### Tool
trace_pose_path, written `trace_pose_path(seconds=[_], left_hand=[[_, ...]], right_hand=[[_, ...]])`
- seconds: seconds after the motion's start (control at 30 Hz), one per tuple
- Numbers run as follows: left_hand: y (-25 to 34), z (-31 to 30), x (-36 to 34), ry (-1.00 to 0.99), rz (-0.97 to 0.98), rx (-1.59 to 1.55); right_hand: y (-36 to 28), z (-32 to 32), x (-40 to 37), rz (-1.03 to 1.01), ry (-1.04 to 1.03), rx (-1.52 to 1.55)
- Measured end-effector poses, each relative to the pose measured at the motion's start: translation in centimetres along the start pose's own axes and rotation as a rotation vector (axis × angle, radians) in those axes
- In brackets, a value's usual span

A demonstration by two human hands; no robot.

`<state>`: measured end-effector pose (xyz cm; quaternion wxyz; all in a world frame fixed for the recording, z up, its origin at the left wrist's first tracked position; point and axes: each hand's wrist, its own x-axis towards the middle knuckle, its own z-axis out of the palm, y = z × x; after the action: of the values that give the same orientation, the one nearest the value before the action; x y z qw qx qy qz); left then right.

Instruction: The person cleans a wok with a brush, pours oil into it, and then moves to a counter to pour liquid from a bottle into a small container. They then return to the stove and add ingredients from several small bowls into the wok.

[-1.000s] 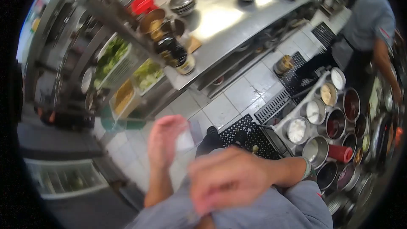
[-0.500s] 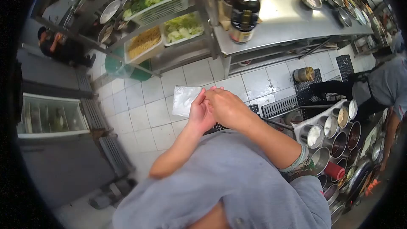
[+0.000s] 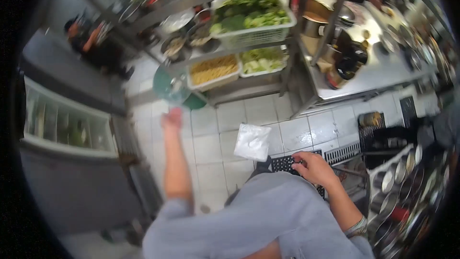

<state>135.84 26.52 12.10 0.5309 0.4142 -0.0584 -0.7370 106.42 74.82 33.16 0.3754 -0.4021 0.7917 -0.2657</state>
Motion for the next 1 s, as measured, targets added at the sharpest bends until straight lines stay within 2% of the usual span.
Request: trace_pose_path(seconds=[0.03, 0.07, 0.13, 0.17, 0.23, 0.27, 0.3, 0.37, 0.43, 0.47, 0.53, 0.57, 0.6, 0.63, 0.67, 0.7, 0.73, 0.8, 0.87, 0.9, 0.93, 0.97, 1.0], left_hand=[[3.0, 1.4, 5.7, -0.06, -0.02, 0.162], [4.1, 6.4, 3.6, -0.155, 0.01, 0.167], [4.4, 9.9, 3.7, -0.318, -0.023, 0.378], [3.4, 11.5, 2.5, -0.168, -0.124, 0.345], [-0.9, 8.5, 4.8, -0.36, -0.124, 0.322], [-4.0, 5.8, 4.8, -0.45, -0.074, 0.433], [-7.9, 0.7, 7.5, -0.414, 0.001, 0.52], [-14.4, -3.6, 2.8, -0.191, -0.261, 0.806], [-20.8, -4.7, -4.3, -0.127, -0.434, 1.086], [-23.7, -3.3, -8.9, -0.26, -0.474, 1.197], [-28.4, -0.5, -16.3, -0.495, -0.571, 1.355], [-30.5, 1.2, -20.7, -0.747, -0.542, 1.447], [-31.9, 2.8, -25.2, -0.984, -0.49, 1.502], [-32.7, 4.8, -29.5, -1.289, -0.391, 1.52], [-33.5, 6.6, -33.5, -1.579, -0.266, 1.51], [-34.7, 7.7, -36.7, -1.733, -0.277, 1.452], [-35.4, 8.9, -39.3, -1.87, -0.278, 1.375], [-37.5, 12.5, -48.0, -2.245, -0.1, 1.31], [-40.6, 14.4, -57.3, -2.52, 0.061, 1.128], [-43.1, 14.3, -61.5, -2.571, 0.002, 1.088], [-45.8, 13.7, -65.4, -2.621, -0.06, 1.042], [-49.0, 12.5, -68.6, -2.647, 0.042, 0.973], [-52.5, 11.1, -71.7, -2.673, 0.139, 0.912]], right_hand=[[0.4, 0.8, -0.6, 0.049, -0.017, 0.006], [1.2, 1.7, -1.0, 0.085, 0.047, 0.019], [2.8, 2.8, -1.0, -0.039, 0.04, -0.048], [2.7, 2.7, -1.5, -0.043, 0.077, -0.073], [2.2, 2.0, -2.9, 0.072, 0.137, 0.059], [2.9, 2.4, -3.8, 0.138, 0.184, 0.147], [3.7, 2.5, -4.5, 0.165, 0.225, 0.137], [5.6, 2.9, -6.6, 0.245, 0.296, 0.143], [7.9, 3.8, -9.2, 0.251, 0.329, 0.099], [8.2, 3.6, -11.0, 0.225, 0.411, 0.1], [8.4, 2.2, -14.4, 0.412, 0.468, 0.111], [8.8, 1.3, -16.8, 0.444, 0.611, 0.129], [9.2, -0.1, -19.4, 0.53, 0.697, 0.176], [11.3, -0.7, -22.0, 0.507, 0.87, 0.093], [11.5, -2.2, -25.2, 0.566, 1.05, 0.025], [11.3, -4.5, -28.3, 0.781, 1.109, 0.175], [12.1, -5.4, -31.0, 0.876, 1.233, 0.078], [16.2, -8.2, -37.5, 0.966, 1.424, -0.128], [21.3, -10.4, -42.8, 1.031, 1.504, -0.172], [24.0, -11.2, -44.7, 1.002, 1.509, -0.183], [27.0, -11.9, -46.1, 1.128, 1.475, -0.27], [29.6, -12.5, -47.0, 1.257, 1.439, -0.36], [31.6, -12.9, -47.9, 1.282, 1.327, -0.347]])
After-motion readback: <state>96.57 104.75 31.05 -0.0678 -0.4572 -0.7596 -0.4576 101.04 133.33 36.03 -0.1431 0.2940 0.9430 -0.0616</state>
